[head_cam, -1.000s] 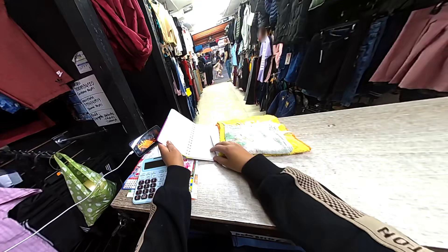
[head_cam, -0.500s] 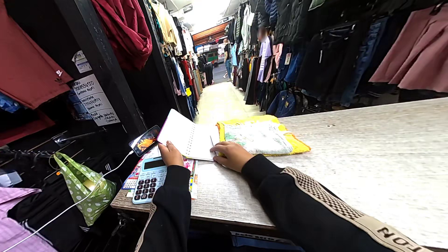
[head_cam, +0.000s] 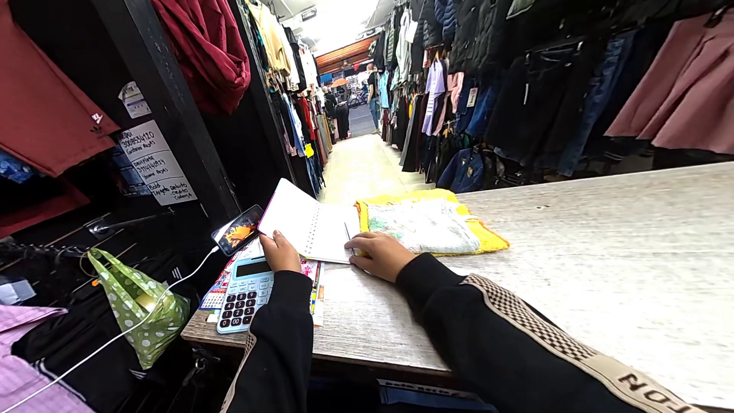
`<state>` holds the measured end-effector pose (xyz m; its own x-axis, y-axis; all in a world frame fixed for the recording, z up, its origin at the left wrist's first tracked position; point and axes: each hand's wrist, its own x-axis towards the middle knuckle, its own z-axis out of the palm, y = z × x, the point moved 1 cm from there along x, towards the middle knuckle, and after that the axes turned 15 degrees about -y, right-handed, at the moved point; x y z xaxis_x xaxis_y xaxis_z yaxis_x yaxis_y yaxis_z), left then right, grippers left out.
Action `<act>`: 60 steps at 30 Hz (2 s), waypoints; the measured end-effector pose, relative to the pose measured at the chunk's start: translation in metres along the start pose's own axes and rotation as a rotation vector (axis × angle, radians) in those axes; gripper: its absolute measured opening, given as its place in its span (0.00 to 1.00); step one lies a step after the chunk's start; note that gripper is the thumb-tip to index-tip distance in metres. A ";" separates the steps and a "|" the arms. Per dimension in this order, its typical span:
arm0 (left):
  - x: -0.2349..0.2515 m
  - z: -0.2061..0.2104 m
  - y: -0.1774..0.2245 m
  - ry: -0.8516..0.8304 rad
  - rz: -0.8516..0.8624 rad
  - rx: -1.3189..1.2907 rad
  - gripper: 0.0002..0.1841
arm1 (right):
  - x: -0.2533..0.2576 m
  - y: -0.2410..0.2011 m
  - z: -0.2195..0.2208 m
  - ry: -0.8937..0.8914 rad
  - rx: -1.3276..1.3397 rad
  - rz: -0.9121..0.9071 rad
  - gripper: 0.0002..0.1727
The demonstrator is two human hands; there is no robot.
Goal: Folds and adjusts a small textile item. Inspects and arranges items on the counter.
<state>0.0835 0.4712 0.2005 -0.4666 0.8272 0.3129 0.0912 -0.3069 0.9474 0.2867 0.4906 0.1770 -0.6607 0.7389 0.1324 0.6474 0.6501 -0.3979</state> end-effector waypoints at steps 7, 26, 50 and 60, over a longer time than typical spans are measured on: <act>0.000 0.000 -0.001 -0.003 -0.007 0.004 0.25 | -0.001 -0.001 -0.001 -0.003 -0.003 -0.003 0.17; -0.001 0.000 0.001 -0.006 -0.007 0.053 0.25 | -0.001 -0.001 -0.001 -0.004 0.002 0.004 0.18; -0.025 0.027 -0.009 -0.998 0.417 0.832 0.22 | -0.011 0.002 -0.026 0.273 0.141 0.124 0.22; -0.024 0.023 -0.006 -0.813 0.019 1.220 0.25 | -0.045 0.014 -0.031 0.185 -0.045 0.644 0.26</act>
<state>0.1145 0.4640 0.1888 0.1190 0.9862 -0.1148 0.9557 -0.0825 0.2825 0.3373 0.4719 0.1937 -0.0634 0.9973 0.0359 0.9086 0.0726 -0.4113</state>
